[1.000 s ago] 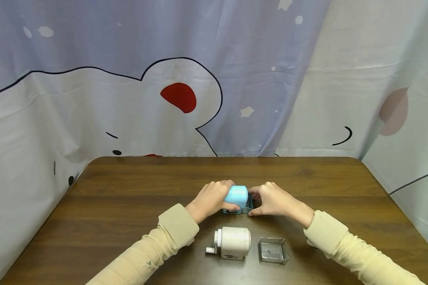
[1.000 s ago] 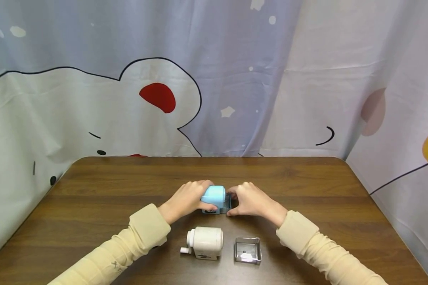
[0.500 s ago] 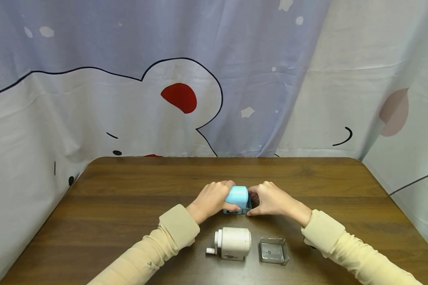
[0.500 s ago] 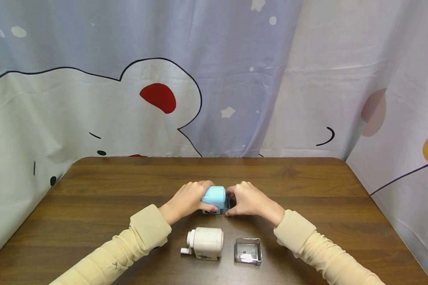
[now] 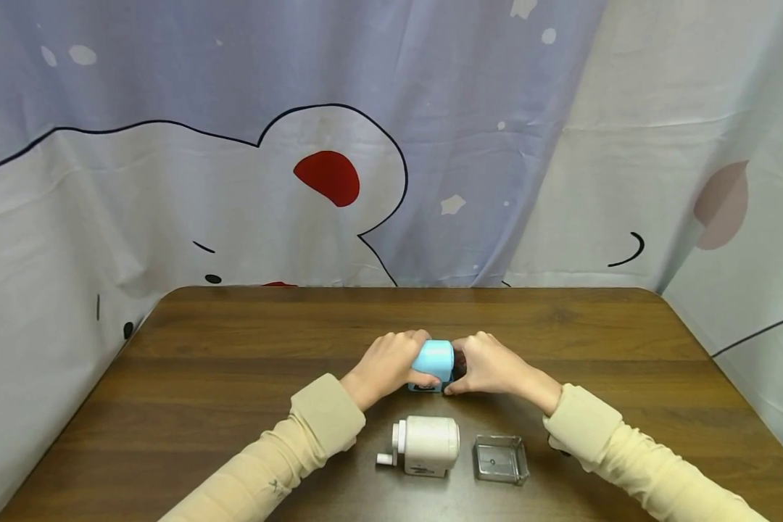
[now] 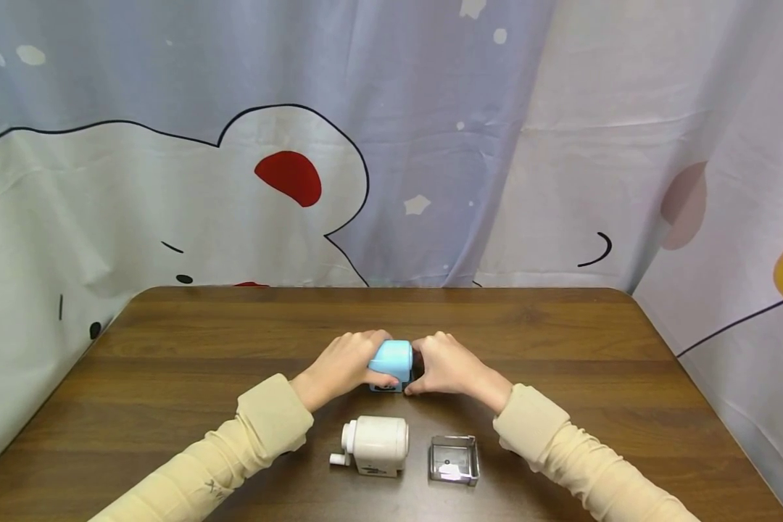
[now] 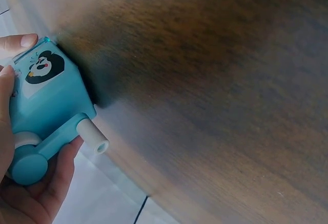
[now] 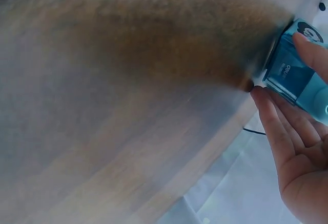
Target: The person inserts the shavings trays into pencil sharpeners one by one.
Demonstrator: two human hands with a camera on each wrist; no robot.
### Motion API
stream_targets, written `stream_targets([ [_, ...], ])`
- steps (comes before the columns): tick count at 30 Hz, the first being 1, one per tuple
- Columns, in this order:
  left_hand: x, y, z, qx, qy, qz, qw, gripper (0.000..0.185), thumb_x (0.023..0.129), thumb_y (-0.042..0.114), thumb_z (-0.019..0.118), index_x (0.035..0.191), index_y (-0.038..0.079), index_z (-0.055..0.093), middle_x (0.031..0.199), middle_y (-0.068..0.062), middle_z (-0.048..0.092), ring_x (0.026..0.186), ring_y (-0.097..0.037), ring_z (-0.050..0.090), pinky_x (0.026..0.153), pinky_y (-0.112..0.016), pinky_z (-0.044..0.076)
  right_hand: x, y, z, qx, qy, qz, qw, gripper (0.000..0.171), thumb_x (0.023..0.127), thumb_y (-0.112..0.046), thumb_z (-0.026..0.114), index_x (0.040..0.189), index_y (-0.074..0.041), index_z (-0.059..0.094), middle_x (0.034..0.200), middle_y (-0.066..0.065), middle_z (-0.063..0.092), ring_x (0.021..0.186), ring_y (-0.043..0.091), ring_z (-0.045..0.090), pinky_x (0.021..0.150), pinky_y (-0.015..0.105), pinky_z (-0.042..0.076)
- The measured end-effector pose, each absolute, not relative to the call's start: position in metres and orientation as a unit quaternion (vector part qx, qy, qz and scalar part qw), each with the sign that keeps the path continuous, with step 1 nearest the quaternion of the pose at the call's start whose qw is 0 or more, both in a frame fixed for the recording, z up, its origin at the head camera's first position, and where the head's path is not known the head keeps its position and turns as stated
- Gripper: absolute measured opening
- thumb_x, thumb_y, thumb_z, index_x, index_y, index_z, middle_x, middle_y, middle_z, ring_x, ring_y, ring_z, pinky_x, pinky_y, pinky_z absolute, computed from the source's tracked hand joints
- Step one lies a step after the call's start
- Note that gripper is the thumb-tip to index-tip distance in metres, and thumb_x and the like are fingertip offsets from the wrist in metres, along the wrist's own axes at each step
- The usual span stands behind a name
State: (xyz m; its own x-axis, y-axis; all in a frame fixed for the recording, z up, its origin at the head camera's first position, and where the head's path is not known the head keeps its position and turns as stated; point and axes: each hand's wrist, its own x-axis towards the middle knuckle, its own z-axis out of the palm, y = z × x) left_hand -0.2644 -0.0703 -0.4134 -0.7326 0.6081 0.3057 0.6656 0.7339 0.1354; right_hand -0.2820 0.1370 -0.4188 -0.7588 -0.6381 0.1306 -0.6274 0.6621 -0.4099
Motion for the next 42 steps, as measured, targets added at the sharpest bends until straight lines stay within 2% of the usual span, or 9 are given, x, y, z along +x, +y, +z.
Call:
stream_targets([
  [11,-0.264,-0.068,-0.412,-0.345,-0.923,-0.112,0.129,0.060,0.072,0.051,0.078,0.108,0.005,0.061,0.089,-0.005,0.069,0.067,-0.015,0.063,0.057,-0.028,0.051,-0.281,0.133,-0.418,-0.331,0.916,-0.227,0.011,0.042,0.061,-0.033,0.089,0.088,-0.010,0.067,0.074,-0.005,0.067,0.061,0.000,0.055,0.058,0.018,0.046],
  [23,-0.262,-0.069,-0.411,-0.343,-0.924,-0.102,0.133,0.061,0.073,0.051,0.078,0.109,0.006,0.060,0.090,-0.005,0.069,0.067,-0.015,0.064,0.056,-0.028,0.051,-0.279,0.134,-0.417,-0.332,0.916,-0.225,0.004,0.043,0.061,-0.034,0.088,0.088,-0.010,0.065,0.071,-0.006,0.063,0.057,0.001,0.048,0.053,0.018,0.041],
  [29,-0.259,-0.069,-0.409,-0.336,-0.928,-0.086,0.136,0.061,0.074,0.053,0.077,0.110,0.007,0.058,0.091,-0.005,0.069,0.067,-0.015,0.064,0.054,-0.027,0.050,-0.277,0.136,-0.418,-0.334,0.917,-0.218,0.003,0.045,0.062,-0.036,0.088,0.092,-0.011,0.066,0.076,-0.007,0.066,0.062,0.001,0.052,0.058,0.020,0.045],
  [35,-0.258,-0.068,-0.405,-0.321,-0.937,-0.048,0.130,0.062,0.076,0.059,0.072,0.115,0.012,0.058,0.097,-0.001,0.069,0.080,-0.013,0.064,0.057,-0.026,0.050,-0.277,0.139,-0.417,-0.335,0.919,-0.210,0.001,0.044,0.064,-0.037,0.087,0.094,-0.012,0.067,0.081,-0.006,0.069,0.069,0.004,0.058,0.064,0.023,0.048],
  [39,-0.258,-0.070,-0.405,-0.322,-0.937,-0.048,0.126,0.067,0.078,0.061,0.069,0.124,0.013,0.057,0.110,0.000,0.068,0.095,-0.014,0.063,0.066,-0.028,0.053,-0.275,0.145,-0.415,-0.329,0.920,-0.215,0.004,0.049,0.066,-0.036,0.086,0.103,-0.008,0.069,0.093,0.000,0.073,0.083,0.014,0.068,0.073,0.031,0.054],
  [42,-0.258,-0.072,-0.404,-0.323,-0.936,-0.055,0.127,0.072,0.078,0.061,0.068,0.129,0.013,0.055,0.118,-0.001,0.065,0.103,-0.015,0.062,0.070,-0.029,0.054,-0.274,0.149,-0.412,-0.324,0.923,-0.210,-0.003,0.059,0.067,-0.035,0.085,0.113,-0.002,0.067,0.104,0.007,0.073,0.097,0.022,0.069,0.082,0.038,0.055],
])
